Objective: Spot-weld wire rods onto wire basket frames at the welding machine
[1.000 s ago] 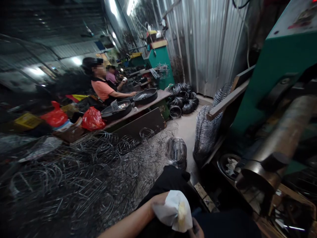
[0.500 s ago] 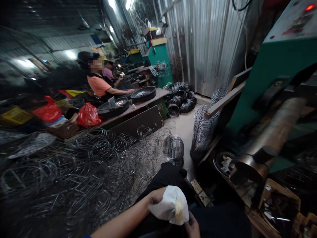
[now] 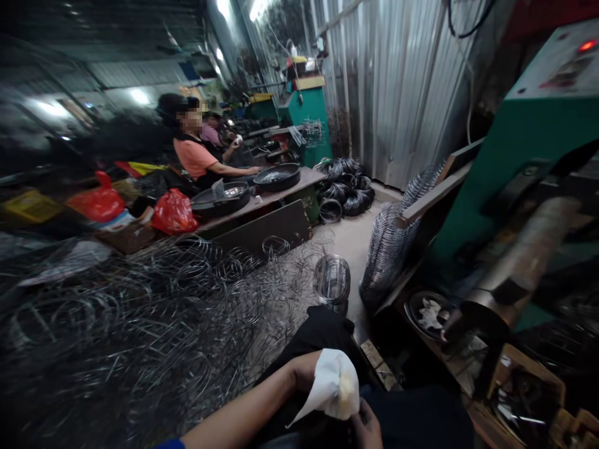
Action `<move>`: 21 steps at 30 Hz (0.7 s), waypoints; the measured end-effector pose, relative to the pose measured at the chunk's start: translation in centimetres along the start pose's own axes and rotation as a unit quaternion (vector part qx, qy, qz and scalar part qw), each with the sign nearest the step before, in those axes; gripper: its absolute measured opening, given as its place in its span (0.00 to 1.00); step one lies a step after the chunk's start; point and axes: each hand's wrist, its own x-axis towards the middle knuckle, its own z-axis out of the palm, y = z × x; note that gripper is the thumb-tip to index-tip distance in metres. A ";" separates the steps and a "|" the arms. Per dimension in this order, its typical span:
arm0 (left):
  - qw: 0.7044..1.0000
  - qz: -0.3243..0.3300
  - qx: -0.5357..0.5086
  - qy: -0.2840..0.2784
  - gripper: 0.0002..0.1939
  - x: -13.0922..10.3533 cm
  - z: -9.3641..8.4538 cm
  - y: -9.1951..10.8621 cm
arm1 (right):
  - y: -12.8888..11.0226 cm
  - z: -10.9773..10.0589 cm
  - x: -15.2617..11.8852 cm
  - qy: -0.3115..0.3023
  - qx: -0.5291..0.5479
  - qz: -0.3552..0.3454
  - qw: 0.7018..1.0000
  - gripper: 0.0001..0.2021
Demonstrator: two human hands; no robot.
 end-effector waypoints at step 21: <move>0.999 0.028 0.020 -0.012 0.27 0.2 -0.2 -0.3 | -0.8 0.8 -0.8 0.038 -0.033 -0.027 0.998 0.31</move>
